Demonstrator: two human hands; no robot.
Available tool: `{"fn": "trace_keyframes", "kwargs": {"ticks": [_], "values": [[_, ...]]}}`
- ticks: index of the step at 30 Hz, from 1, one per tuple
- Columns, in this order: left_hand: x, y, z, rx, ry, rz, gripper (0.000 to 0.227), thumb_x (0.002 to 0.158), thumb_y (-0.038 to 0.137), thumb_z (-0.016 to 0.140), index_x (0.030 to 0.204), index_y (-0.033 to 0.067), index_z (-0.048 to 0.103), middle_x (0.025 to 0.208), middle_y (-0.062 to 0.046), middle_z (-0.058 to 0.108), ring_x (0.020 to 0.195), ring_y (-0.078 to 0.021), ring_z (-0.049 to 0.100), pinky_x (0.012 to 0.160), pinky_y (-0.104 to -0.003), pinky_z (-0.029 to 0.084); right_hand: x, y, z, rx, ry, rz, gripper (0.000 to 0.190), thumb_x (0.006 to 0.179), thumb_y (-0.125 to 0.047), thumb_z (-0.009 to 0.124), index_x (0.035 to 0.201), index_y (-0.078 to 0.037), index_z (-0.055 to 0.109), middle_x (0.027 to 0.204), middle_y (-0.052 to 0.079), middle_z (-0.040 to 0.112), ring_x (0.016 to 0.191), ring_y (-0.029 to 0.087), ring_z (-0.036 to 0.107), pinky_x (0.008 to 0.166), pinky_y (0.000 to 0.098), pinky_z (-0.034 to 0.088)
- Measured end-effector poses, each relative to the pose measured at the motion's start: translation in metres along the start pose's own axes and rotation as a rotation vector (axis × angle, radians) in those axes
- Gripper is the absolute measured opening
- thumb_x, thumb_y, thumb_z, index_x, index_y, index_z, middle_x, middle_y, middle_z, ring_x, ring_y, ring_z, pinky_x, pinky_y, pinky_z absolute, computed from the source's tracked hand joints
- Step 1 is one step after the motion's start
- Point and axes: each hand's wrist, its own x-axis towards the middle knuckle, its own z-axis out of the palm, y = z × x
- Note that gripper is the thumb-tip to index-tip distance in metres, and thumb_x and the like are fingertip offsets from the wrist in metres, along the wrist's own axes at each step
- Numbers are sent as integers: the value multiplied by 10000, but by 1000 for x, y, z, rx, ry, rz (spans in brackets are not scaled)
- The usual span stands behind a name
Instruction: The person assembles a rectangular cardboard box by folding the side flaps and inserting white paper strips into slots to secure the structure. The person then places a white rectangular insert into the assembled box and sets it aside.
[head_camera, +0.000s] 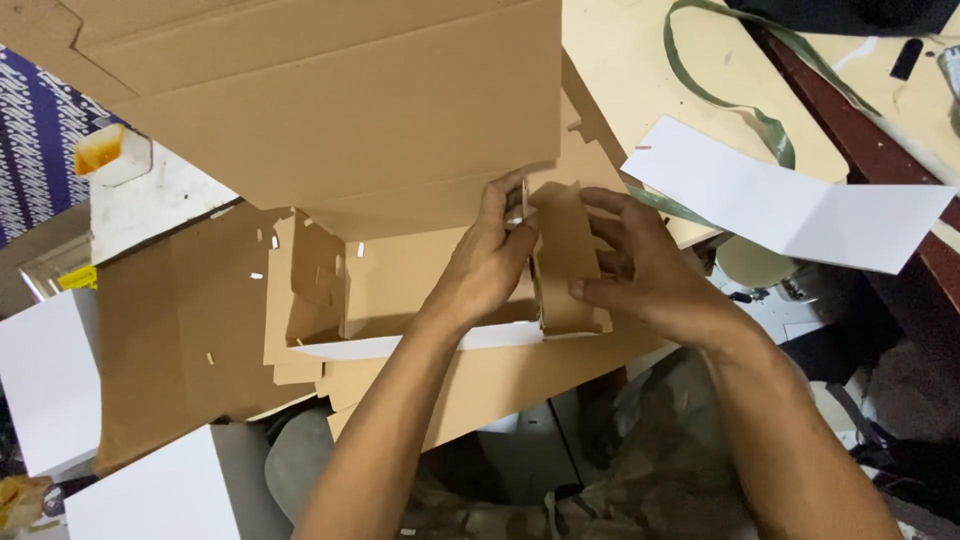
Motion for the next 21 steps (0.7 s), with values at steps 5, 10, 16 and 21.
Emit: {"fn": "trace_keyframes", "kwargs": {"ticks": [5,10,16,21], "values": [[0,-9,-1,2,10,-25,624,981,272,443,1577,169,288,1543,-240,490,1229,-452,642,1036,-583,459,-1,6,-21,-127,-227,88,1086,750,-148,790,1619,6,157,1577,398,291,1441,604,315,1066,730,347],[-3,-1,2,-16,11,-9,614,982,269,449,1574,179,309,1538,-200,516,1152,-396,689,996,-544,494,0,17,-19,-483,-245,235,363,819,-226,808,1086,-5,700,956,224,687,929,363,715,715,449,563],[3,-21,-1,14,9,-56,634,987,301,460,1584,180,288,1563,-179,490,1214,-407,665,1045,-557,453,1,11,-11,-499,-257,324,183,885,-216,766,974,-60,801,983,144,738,893,280,709,738,423,542],[7,-26,2,26,11,-41,626,991,284,463,1581,170,286,1567,-196,478,1249,-432,644,1066,-587,440,-3,4,-2,-495,-251,301,204,885,-214,767,973,-37,817,985,169,775,871,300,716,705,419,540]]}}
